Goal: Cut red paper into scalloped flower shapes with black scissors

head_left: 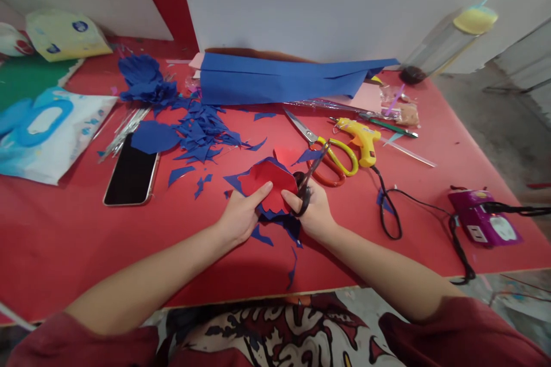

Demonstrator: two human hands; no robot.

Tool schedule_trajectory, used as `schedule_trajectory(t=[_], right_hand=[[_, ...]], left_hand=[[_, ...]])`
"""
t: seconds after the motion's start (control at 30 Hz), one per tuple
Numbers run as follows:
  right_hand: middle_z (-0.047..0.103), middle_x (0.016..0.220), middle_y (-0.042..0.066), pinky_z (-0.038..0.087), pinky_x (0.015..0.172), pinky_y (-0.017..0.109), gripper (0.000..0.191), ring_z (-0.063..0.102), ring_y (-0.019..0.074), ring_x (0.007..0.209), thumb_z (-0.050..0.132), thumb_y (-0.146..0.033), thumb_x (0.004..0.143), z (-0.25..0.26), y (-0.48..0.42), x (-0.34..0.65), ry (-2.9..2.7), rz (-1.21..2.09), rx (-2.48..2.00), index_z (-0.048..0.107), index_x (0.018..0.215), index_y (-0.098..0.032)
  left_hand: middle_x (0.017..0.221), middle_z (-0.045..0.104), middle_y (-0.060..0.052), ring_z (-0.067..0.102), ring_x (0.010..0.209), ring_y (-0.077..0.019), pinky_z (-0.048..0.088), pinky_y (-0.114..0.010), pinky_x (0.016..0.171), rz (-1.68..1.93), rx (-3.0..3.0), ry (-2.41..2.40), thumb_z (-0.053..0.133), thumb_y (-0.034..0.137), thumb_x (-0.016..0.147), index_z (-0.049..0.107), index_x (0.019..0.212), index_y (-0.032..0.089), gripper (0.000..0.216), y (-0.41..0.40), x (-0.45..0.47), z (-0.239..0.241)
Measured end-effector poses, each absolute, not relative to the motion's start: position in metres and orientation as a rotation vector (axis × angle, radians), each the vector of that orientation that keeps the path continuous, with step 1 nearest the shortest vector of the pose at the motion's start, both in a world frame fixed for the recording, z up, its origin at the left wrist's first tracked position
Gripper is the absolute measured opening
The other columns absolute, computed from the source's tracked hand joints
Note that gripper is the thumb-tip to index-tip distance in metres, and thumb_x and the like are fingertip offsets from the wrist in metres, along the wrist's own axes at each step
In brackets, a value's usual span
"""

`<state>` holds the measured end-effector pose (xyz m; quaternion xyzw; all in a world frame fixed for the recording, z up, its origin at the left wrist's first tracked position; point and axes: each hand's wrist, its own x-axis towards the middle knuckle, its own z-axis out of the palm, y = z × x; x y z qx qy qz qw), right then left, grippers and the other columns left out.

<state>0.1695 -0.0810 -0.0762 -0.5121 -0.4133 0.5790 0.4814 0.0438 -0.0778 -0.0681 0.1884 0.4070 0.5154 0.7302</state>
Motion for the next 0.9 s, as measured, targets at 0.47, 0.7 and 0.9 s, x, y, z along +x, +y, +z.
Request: schedule_trajectory(t=[0.47,0.7,0.9], right_hand=[[0.039,0.038,-0.012,0.022,0.029,0.016,0.038,0.031,0.0030,0.028,0.076,-0.035,0.062,-0.072,-0.084,0.170,-0.952,1.575,-1.181,0.042,0.066,-0.019],[0.051,0.046,-0.008,0.020,0.029,0.016,0.042,0.034,0.0024,0.026,0.074,-0.047,0.064,-0.074,-0.085,0.168,-0.853,1.841,-1.014,0.046,0.067,-0.016],[0.057,0.057,-0.004,0.030,0.033,0.018,0.043,0.040,0.0041,0.032,0.063,-0.056,0.074,-0.079,-0.086,0.172,-0.673,2.197,-0.752,0.056,0.084,-0.014]], left_hand=[[0.080,0.074,-0.004,0.068,0.074,-0.0187,0.056,-0.032,0.076,1.297,0.498,1.035,0.079,0.022,0.061,0.068,0.074,0.013,0.019,-0.075,0.040,-0.064],[0.086,0.074,-0.006,0.068,0.075,-0.0200,0.057,-0.033,0.073,1.201,0.785,1.112,0.079,0.024,0.061,0.071,0.078,0.013,0.022,-0.058,0.018,-0.060],[0.076,0.073,-0.001,0.067,0.066,-0.0168,0.057,-0.029,0.068,1.183,0.841,1.172,0.082,0.018,0.053,0.070,0.072,0.015,0.023,-0.032,-0.003,-0.047]])
